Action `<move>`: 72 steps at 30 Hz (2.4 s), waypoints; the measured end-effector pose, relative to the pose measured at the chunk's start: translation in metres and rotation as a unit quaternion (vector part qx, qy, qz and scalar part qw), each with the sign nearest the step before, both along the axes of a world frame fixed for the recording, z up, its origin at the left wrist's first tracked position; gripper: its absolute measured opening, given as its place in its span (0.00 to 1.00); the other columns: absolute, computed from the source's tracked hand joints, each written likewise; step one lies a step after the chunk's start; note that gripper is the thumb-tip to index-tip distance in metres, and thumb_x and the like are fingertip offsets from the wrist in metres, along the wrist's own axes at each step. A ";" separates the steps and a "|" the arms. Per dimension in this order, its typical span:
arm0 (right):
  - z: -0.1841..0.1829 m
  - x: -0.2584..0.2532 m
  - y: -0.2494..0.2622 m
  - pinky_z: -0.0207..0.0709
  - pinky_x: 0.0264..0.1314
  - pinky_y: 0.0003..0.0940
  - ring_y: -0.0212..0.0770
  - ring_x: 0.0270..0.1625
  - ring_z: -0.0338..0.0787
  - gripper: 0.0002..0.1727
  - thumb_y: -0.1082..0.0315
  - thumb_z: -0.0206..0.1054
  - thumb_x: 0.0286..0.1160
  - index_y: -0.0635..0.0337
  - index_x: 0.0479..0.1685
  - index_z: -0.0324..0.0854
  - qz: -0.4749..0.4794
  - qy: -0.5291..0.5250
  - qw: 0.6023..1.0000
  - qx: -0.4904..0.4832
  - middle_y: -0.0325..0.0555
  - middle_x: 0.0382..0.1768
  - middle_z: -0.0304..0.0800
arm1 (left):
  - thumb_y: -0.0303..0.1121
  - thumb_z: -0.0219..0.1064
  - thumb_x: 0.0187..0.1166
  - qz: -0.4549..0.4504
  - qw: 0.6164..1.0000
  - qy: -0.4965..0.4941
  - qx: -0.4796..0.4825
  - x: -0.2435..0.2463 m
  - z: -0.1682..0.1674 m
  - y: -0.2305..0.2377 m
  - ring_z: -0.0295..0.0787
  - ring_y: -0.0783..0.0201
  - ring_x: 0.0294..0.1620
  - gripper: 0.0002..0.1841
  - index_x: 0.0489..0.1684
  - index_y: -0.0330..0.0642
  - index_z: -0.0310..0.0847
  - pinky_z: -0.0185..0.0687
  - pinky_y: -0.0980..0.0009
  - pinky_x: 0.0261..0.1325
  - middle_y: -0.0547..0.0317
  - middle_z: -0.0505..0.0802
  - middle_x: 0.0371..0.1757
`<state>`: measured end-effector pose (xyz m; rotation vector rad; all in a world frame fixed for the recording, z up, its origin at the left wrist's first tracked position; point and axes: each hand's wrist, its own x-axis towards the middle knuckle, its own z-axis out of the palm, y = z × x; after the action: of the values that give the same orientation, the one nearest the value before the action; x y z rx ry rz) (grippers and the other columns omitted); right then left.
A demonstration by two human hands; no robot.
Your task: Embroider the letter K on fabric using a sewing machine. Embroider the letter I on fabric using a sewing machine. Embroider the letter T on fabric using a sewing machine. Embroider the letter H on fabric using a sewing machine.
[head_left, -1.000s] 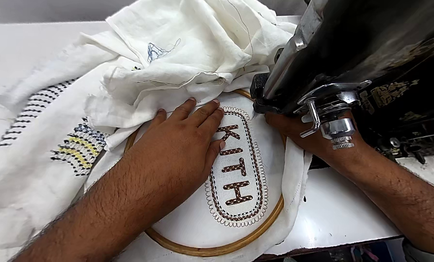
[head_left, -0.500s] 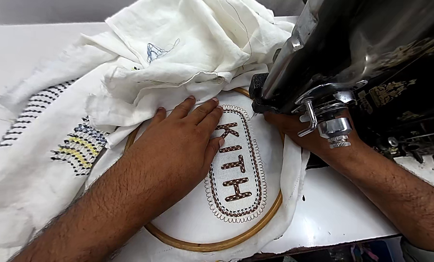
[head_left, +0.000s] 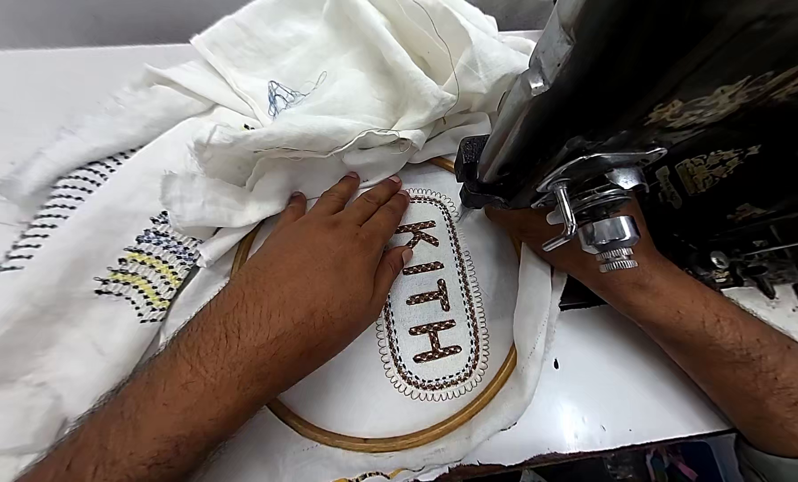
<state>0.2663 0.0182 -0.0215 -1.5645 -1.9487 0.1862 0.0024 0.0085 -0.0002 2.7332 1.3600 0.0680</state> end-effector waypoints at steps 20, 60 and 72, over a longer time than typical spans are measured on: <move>-0.045 0.010 0.022 0.83 0.55 0.46 0.38 0.51 0.91 0.19 0.53 0.79 0.61 0.55 0.46 0.88 -0.021 0.034 0.998 -0.042 0.44 0.43 0.92 | 0.56 0.38 0.91 0.011 1.000 0.003 -0.003 -0.002 0.000 0.003 0.60 0.47 0.93 0.33 0.90 0.50 0.67 0.60 0.31 0.83 0.63 0.69 0.92; -0.094 0.043 0.041 0.80 0.50 0.34 0.27 0.51 0.86 0.14 0.50 0.77 0.64 0.40 0.46 0.87 0.022 0.032 0.999 -0.006 0.29 0.43 0.88 | 0.54 0.38 0.92 0.016 1.000 -0.016 -0.004 -0.002 -0.004 0.012 0.57 0.47 0.94 0.33 0.91 0.50 0.65 0.56 0.29 0.84 0.63 0.67 0.93; -0.114 0.051 0.051 0.81 0.51 0.26 0.22 0.53 0.85 0.17 0.53 0.78 0.66 0.41 0.52 0.84 0.038 0.099 0.993 0.048 0.26 0.44 0.86 | 0.54 0.37 0.92 0.024 0.999 -0.023 -0.002 0.003 -0.006 0.013 0.56 0.49 0.94 0.33 0.92 0.51 0.63 0.52 0.28 0.85 0.65 0.66 0.93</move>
<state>0.3170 0.0689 -0.1354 -1.3581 -1.8347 0.2640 0.0055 0.0216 -0.0057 2.6797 1.4111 0.1305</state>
